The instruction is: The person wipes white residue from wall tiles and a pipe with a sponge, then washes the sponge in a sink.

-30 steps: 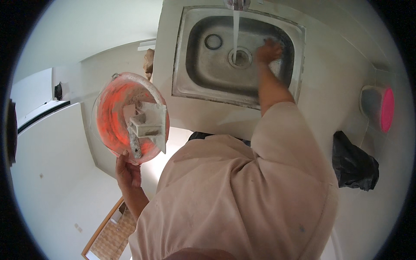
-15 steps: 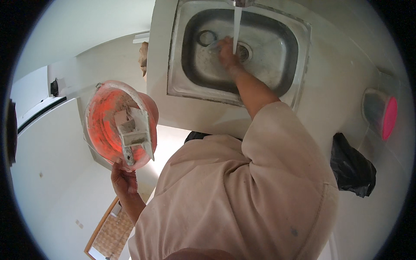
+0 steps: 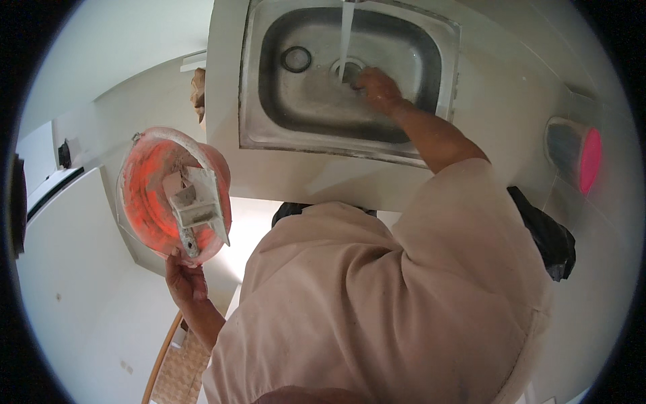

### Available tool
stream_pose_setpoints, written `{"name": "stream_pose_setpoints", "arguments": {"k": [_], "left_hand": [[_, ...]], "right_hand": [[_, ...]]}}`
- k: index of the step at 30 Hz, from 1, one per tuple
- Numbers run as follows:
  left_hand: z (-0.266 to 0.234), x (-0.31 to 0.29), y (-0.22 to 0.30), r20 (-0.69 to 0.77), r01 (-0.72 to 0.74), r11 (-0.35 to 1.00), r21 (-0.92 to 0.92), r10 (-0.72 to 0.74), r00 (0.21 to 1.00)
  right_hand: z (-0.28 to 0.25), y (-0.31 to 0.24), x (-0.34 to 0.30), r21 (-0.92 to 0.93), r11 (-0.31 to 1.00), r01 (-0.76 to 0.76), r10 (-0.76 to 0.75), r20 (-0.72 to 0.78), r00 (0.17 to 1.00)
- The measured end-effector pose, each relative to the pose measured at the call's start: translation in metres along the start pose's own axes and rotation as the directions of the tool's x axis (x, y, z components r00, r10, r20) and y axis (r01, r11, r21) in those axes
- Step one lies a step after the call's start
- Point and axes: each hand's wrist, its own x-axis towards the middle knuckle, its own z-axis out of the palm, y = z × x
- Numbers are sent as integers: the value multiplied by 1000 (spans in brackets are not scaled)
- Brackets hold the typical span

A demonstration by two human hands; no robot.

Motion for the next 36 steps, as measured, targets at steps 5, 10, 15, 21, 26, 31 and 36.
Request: {"name": "stream_pose_setpoints", "arguments": {"k": [5, 10, 15, 21, 26, 31, 36], "left_hand": [[0, -2, -2, 22, -19, 1000, -17, 19, 1000], [12, 1, -4, -31, -14, 999, -42, 13, 999], [-13, 2, -5, -55, 45, 997, -58, -48, 997], [5, -3, -6, -103, -18, 1000, 5, 18, 995], [2, -8, -2, -138, -7, 1000, -22, 4, 990], [23, -8, -4, -181, -58, 998, 31, 63, 982], [5, -4, 0, -52, -19, 999, 33, 21, 998]], "right_hand": [[-52, 38, 13, -196, 817, -542, 435, -407, 803], [-23, -1, -46, -283, 924, -257, 259, -31, 965], [-43, 29, -30, -295, 838, -460, 417, -198, 887], [18, -39, -40, 174, 965, 199, -232, 195, 953], [65, -76, 37, 7, 970, 242, -239, -137, 961], [91, -69, 105, 33, 997, 65, -49, -369, 928], [64, -64, 162, 74, 970, -232, 233, -552, 801]]}}
